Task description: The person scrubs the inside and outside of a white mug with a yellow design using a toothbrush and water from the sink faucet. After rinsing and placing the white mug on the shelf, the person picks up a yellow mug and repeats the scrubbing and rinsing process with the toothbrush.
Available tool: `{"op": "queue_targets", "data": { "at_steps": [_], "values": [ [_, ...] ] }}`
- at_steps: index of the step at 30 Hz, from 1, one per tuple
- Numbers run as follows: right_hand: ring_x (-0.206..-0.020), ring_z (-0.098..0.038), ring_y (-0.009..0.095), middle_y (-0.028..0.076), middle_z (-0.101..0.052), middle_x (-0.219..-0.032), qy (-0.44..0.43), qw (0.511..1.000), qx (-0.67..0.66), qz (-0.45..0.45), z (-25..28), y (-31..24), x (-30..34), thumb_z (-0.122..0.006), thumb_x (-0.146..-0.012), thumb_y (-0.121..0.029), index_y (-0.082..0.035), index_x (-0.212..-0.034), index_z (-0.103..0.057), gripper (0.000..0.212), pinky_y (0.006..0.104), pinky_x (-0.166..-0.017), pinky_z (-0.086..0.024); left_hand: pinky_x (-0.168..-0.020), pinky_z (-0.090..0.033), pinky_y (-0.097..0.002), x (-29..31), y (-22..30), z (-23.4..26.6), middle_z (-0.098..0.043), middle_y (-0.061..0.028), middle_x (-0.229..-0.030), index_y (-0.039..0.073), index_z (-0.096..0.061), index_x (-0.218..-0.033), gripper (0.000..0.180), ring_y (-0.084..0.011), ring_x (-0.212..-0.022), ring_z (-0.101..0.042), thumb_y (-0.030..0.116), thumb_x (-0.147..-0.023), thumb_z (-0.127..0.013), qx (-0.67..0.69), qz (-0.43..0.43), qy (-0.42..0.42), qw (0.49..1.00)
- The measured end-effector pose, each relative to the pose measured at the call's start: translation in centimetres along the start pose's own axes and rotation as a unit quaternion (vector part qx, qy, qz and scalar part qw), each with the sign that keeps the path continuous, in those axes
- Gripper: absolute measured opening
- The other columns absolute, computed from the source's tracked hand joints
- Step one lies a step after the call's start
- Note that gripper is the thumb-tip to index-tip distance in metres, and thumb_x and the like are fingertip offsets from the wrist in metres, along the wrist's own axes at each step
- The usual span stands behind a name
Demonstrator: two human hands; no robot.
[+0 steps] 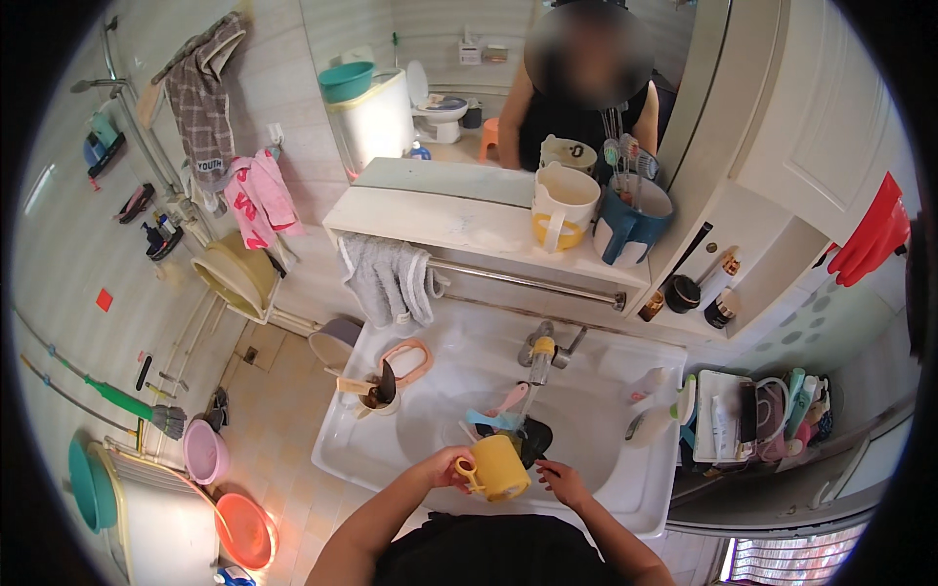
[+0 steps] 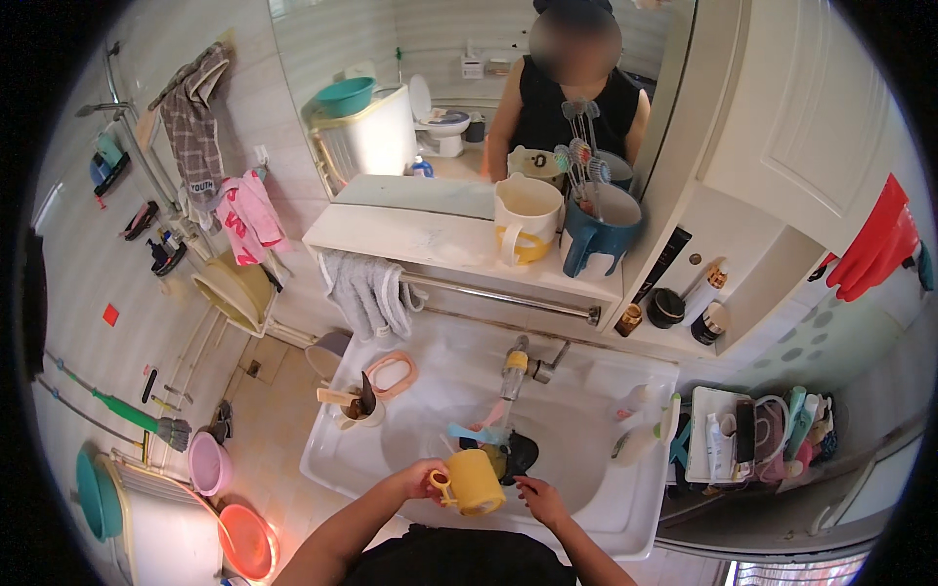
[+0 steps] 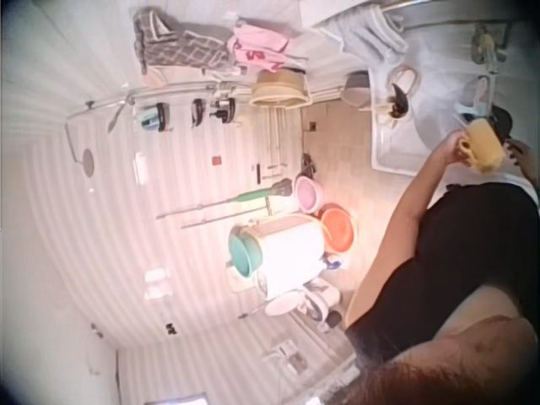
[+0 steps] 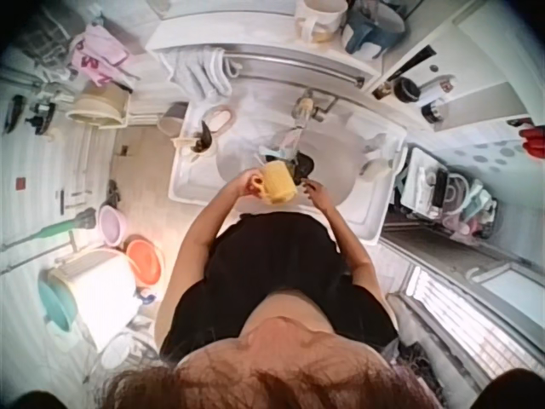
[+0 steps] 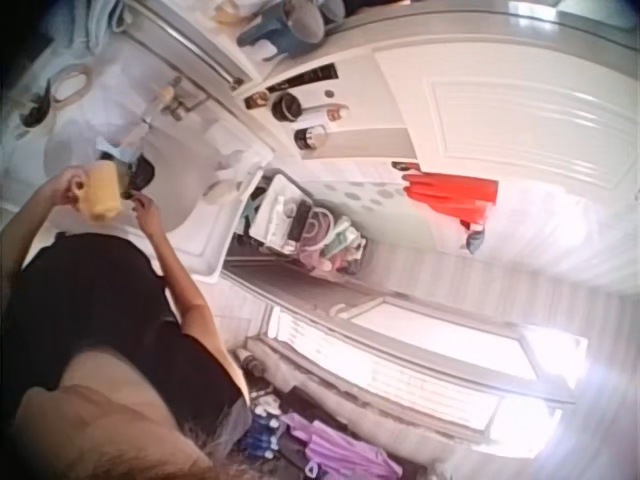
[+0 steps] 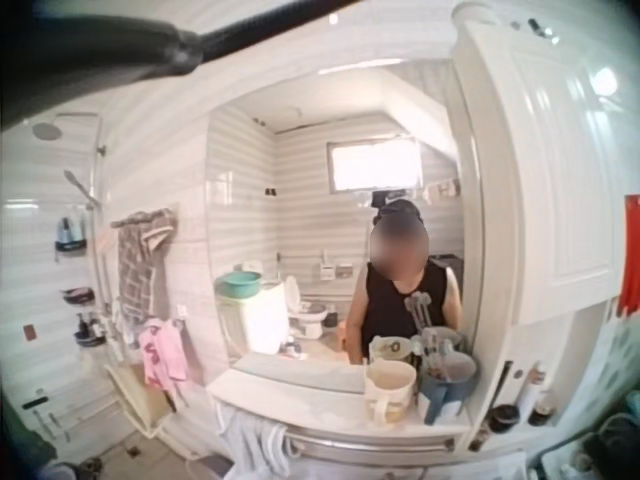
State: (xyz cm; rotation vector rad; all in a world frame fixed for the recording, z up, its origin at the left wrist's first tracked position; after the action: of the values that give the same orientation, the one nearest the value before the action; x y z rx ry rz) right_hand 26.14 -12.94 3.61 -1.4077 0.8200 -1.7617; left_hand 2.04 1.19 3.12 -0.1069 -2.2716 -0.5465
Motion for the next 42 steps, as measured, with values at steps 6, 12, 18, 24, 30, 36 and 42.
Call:
{"op": "queue_targets", "data": {
  "at_steps": [6,12,18,24,30,36,42],
  "values": [
    [-0.083,-0.060,0.014,0.008,-0.062,-0.101,0.022,0.999,-0.032,-0.003,0.2,-0.2,-0.3,-0.046,-0.093,-0.018,-0.006,-0.122,-0.053,0.032,0.0269,-0.069,-0.051,-0.069,-0.052,-0.0498,1.5,0.7,0.4,-0.062,-0.0130,-0.088,0.003,-0.057,-0.099,0.036,-0.0282,-0.072,-0.060,0.027,-0.074,-0.052,0.051,-0.024,-0.066,0.996],
    [-0.080,-0.060,0.013,0.005,-0.064,-0.095,0.034,0.997,-0.060,0.023,0.2,-0.5,-0.7,-0.046,-0.093,-0.022,-0.007,-0.122,-0.053,0.033,0.0263,-0.067,-0.050,-0.080,-0.049,-0.0488,2.0,1.7,1.1,-0.061,-0.0172,-0.102,-0.001,-0.056,-0.104,0.041,-0.0329,-0.090,-0.060,0.024,-0.072,-0.048,0.141,-0.105,-0.030,0.984],
    [-0.080,-0.060,0.014,0.007,-0.063,-0.096,0.043,0.996,-0.077,0.005,0.4,-1.2,-0.7,-0.042,-0.096,-0.025,-0.004,-0.123,-0.051,0.036,0.0275,-0.068,-0.051,-0.077,-0.050,-0.0504,2.9,3.9,-1.4,-0.061,-0.0157,-0.099,-0.003,-0.054,-0.107,0.039,-0.0322,-0.092,-0.060,0.015,-0.073,-0.051,0.058,-0.175,0.001,0.983],
    [-0.080,-0.061,0.015,0.007,-0.063,-0.095,0.060,0.993,-0.100,0.013,1.1,-1.0,-0.8,-0.041,-0.096,-0.026,-0.005,-0.125,-0.050,0.037,0.0277,-0.067,-0.051,-0.076,-0.050,-0.0513,0.1,4.3,-3.6,-0.060,-0.0152,-0.101,0.002,-0.053,-0.110,0.039,-0.0324,-0.090,-0.060,0.016,-0.073,-0.049,0.093,-0.227,-0.026,0.969],
    [-0.081,-0.061,0.014,0.007,-0.063,-0.096,0.077,0.990,-0.117,0.011,1.6,-1.1,-0.6,-0.042,-0.096,-0.023,-0.005,-0.125,-0.050,0.035,0.0276,-0.068,-0.051,-0.077,-0.050,-0.0509,-1.1,4.3,-1.9,-0.061,-0.0183,-0.097,0.000,-0.053,-0.107,0.039,-0.0345,-0.087,-0.061,0.018,-0.073,-0.045,0.244,-0.128,-0.142,0.951],
    [-0.083,-0.061,0.015,0.007,-0.062,-0.098,0.070,0.987,-0.143,0.009,1.2,-1.8,-1.1,-0.042,-0.095,-0.021,-0.004,-0.123,-0.051,0.034,0.0278,-0.068,-0.052,-0.073,-0.052,-0.0408,-2.8,3.3,-3.5,-0.056,-0.0118,-0.107,0.005,-0.037,-0.129,0.059,-0.0258,-0.087,-0.061,0.004,-0.071,-0.049,0.142,-0.259,-0.046,0.954],
    [-0.085,-0.061,0.016,0.007,-0.061,-0.101,0.105,0.982,-0.155,-0.004,1.2,-0.6,-1.9,-0.042,-0.094,-0.017,-0.004,-0.122,-0.051,0.033,0.0294,-0.066,-0.053,-0.066,-0.048,-0.0277,-3.8,1.4,-5.7,-0.050,-0.0102,-0.114,0.005,-0.016,-0.139,0.081,-0.0161,-0.081,-0.058,-0.002,-0.071,-0.058,-0.164,-0.290,0.031,0.942]
  ]
}}
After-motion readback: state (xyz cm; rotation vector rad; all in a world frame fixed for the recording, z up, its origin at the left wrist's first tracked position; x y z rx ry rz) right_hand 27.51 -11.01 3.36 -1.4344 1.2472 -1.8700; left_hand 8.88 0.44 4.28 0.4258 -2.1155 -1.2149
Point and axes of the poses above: each hand's wrist, its own x-axis away from the middle knuckle, its own z-axis out of the back of the hand, y = z × x, the point moved 2 cm from there along -x, towards the middle knuckle
